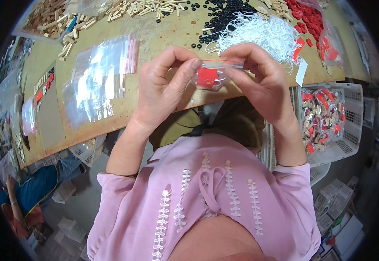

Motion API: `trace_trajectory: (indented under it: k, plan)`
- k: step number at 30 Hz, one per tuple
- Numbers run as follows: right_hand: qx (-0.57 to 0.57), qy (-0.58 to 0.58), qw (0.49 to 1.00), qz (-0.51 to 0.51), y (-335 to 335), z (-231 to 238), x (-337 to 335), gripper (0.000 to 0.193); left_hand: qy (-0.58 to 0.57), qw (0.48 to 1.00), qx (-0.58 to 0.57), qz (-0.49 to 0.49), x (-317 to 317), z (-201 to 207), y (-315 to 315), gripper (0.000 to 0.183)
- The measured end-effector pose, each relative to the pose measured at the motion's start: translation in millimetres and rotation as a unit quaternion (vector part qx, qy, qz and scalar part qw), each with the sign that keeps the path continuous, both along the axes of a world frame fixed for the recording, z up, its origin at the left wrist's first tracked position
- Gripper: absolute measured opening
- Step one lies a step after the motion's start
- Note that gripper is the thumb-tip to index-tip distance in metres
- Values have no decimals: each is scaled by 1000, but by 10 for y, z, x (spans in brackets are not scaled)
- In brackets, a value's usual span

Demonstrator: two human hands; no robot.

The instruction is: The person assembles small craft kits by placing wooden beads, black beads, white string, and a red flag into clear plastic bags. The person handles each item by hand, opens the bags, inserts the components, and seals them before moving to the next unit.

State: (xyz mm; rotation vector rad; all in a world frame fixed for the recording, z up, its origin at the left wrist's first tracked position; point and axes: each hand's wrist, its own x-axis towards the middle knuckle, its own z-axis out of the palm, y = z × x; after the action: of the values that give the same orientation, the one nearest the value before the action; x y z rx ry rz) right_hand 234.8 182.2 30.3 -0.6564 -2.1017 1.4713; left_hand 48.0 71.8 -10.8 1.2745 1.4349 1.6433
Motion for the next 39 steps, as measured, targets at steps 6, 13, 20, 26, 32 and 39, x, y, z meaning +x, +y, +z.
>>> trace_trajectory:
  k: [6, 13, 20, 26, 32, 39]
  plan:
    - [-200, 29, 979, -35, 56, -92, 2, 13, -59, 998, 3, 22, 60, -80, 25, 14]
    - [-201, 66, 976, -55, 29, -206, -4, 12, -117, 993, 6, 18, 70, -155, 20, 12]
    - [72, 24, 992, -105, -145, -143, -151, 14, 201, 979, -25, 30, 70, 95, 114, 14]
    - [114, 5, 988, -101, -203, -116, -152, 12, 139, 989, 30, 26, 100, 56, 181, 11]
    - [12, 20, 996, -89, -147, -197, -105, 11, 151, 987, 44, 29, 113, 65, 139, 12]
    - [-84, 80, 989, -96, -120, -239, -82, 10, 117, 993, 9, 24, 0, 43, 67, 10]
